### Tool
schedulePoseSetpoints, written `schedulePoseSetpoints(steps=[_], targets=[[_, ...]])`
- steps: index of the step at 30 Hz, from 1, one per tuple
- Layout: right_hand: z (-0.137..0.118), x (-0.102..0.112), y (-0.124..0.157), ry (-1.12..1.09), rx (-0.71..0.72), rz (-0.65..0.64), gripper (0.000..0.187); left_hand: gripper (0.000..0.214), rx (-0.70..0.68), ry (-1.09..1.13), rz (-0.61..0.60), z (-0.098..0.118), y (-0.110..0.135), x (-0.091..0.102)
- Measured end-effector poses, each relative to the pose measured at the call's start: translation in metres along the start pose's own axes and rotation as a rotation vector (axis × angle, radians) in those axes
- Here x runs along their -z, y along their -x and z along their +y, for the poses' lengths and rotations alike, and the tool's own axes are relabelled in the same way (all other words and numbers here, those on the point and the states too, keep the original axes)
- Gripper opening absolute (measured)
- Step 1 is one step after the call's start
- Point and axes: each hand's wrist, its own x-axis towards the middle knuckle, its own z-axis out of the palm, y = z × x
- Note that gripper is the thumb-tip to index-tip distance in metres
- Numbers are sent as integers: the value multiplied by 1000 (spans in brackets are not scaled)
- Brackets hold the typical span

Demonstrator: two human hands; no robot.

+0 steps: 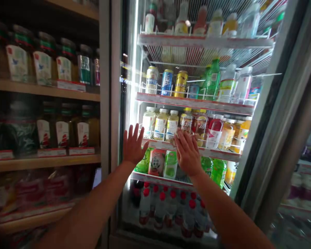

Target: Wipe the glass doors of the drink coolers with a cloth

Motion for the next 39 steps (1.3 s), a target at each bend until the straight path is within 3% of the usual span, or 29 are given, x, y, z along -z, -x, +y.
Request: schedulePoseSetpoints(steps=[4,8,10,13,16,18,21,22,23,27,28,29,32,33,34,37,38,39], targets=[[20,14,-20,-51,226,-158,69,53,130,-6,8,10,30,-8],[27,9,-38,39,-64,128,67,58,125,-8,29,15,52,-14],[17,1,-38,64,-110,170,67,59,94,-16,53,15,54,-15],[2,-4,-34,44,110,56,69,60,71,-32,99,14,53,-18],[4,3,-43,-5,345,-85,71,62,69,-55,122,13,53,-19],[10,7,-52,-16,283,-52,71,64,74,-72,117,14,53,-20],[10,5,-55,4,-28,146,68,66,81,-85,119,15,54,-20],[7,3,-52,6,-60,156,67,67,78,-86,119,15,55,-19],[2,0,-48,-5,-10,117,66,66,73,-88,117,15,55,-19],[-11,-5,-37,-113,535,-138,68,65,72,-97,123,15,55,-19],[-11,-6,-39,-112,546,-133,68,65,73,-97,126,15,55,-19],[-11,-6,-42,-95,464,-85,68,65,73,-96,132,14,55,-19],[-12,-9,-50,-15,26,150,67,64,65,-88,130,14,55,-19],[-15,-11,-51,-7,-12,178,67,64,64,-82,132,14,55,-19],[-17,-12,-50,-13,47,157,67,63,64,-73,135,14,55,-20],[-20,-11,-46,-69,488,-85,66,64,69,-52,135,14,56,-21],[-18,-9,-46,-74,561,-136,65,64,71,-51,137,14,56,-21],[-14,-7,-48,-64,546,-143,64,64,71,-55,136,14,56,-21]])
